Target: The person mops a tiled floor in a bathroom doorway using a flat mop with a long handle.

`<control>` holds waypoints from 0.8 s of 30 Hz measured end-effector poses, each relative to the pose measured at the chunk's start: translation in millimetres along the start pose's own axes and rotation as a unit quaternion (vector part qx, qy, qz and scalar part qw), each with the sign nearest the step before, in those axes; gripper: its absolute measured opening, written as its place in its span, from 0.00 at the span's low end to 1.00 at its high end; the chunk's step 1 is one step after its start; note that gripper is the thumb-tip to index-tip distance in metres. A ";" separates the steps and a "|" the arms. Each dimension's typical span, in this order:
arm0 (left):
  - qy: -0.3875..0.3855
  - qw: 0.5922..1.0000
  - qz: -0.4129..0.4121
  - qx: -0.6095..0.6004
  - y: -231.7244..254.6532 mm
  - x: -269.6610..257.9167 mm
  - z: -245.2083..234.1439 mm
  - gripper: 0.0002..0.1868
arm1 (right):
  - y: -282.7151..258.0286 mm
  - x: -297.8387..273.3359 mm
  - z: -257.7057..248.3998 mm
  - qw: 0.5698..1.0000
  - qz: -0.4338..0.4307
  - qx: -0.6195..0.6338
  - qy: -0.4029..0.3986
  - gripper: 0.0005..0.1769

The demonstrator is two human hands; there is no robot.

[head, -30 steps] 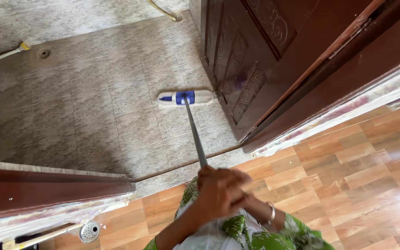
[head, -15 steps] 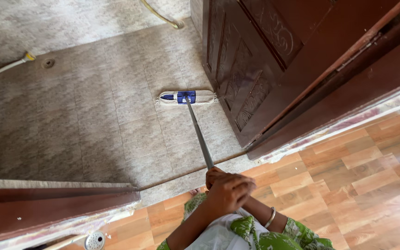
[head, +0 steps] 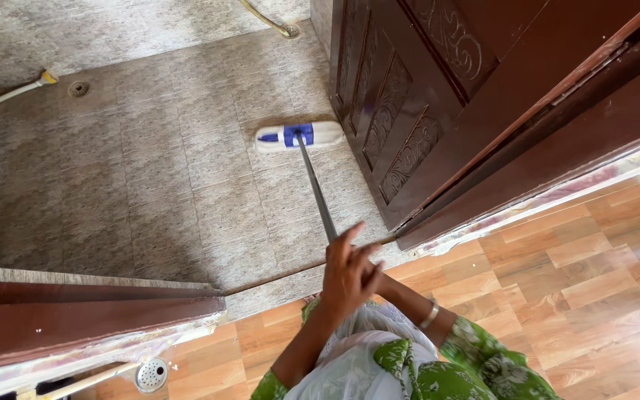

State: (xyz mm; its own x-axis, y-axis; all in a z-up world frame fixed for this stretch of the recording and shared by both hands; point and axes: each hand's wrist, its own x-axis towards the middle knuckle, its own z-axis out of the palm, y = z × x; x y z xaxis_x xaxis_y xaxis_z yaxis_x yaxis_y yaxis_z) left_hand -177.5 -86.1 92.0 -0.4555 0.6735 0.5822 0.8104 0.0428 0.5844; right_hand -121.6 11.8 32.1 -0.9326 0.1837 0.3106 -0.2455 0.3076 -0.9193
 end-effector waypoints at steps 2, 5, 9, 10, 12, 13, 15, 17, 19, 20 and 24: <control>-0.013 0.999 0.032 -0.040 32.8 1.7 -20.9 0.16 | -19.3 -14.4 -4.4 1.000 -0.001 0.004 -0.011 0.15; -0.046 0.984 0.115 -0.125 65.7 9.3 -35.9 0.15 | -47.5 -34.5 -17.9 0.999 -0.005 0.003 -0.036 0.15; -0.076 0.961 0.160 -0.210 68.5 15.8 -29.8 0.16 | -60.6 -38.7 -26.9 0.999 -0.002 0.017 -0.029 0.15; -0.074 0.962 0.162 -0.209 65.6 14.7 -25.9 0.16 | -58.1 -33.0 -27.3 1.000 -0.002 0.019 -0.021 0.15; -0.094 0.966 0.163 -0.176 60.6 6.2 -17.2 0.12 | -50.1 -18.9 -23.4 0.999 0.001 0.031 0.008 0.15; -0.092 0.966 0.165 -0.175 56.7 2.0 -11.6 0.12 | -46.7 -14.3 -20.9 0.999 0.002 0.036 0.017 0.15; -0.114 0.966 0.133 -0.189 45.5 -2.7 1.1 0.10 | -38.1 -3.2 -18.3 0.998 0.004 0.046 0.031 0.15; -0.105 0.971 0.138 -0.167 31.3 -3.8 10.5 0.10 | -32.3 1.3 -17.7 0.998 0.006 0.055 0.042 0.15; -0.096 0.975 0.139 -0.142 15.9 -6.0 18.2 0.11 | -26.0 5.4 -14.9 0.996 0.013 0.074 0.048 0.15; -0.092 0.976 0.144 -0.137 4.7 -3.9 24.2 0.10 | -22.4 10.1 -15.7 0.995 0.012 0.081 0.048 0.15; -0.052 0.983 0.150 -0.091 -51.1 -15.2 64.1 0.05 | -7.6 25.4 -14.1 0.990 0.026 0.127 0.051 0.15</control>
State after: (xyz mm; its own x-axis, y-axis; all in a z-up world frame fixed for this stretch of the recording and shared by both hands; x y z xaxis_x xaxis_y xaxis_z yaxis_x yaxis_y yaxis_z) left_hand -188.4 -51.2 17.1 -0.1587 0.7084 0.6877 0.8187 -0.2949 0.4927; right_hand -139.7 27.3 50.4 -0.9178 0.2900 0.2712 -0.2679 0.0520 -0.9621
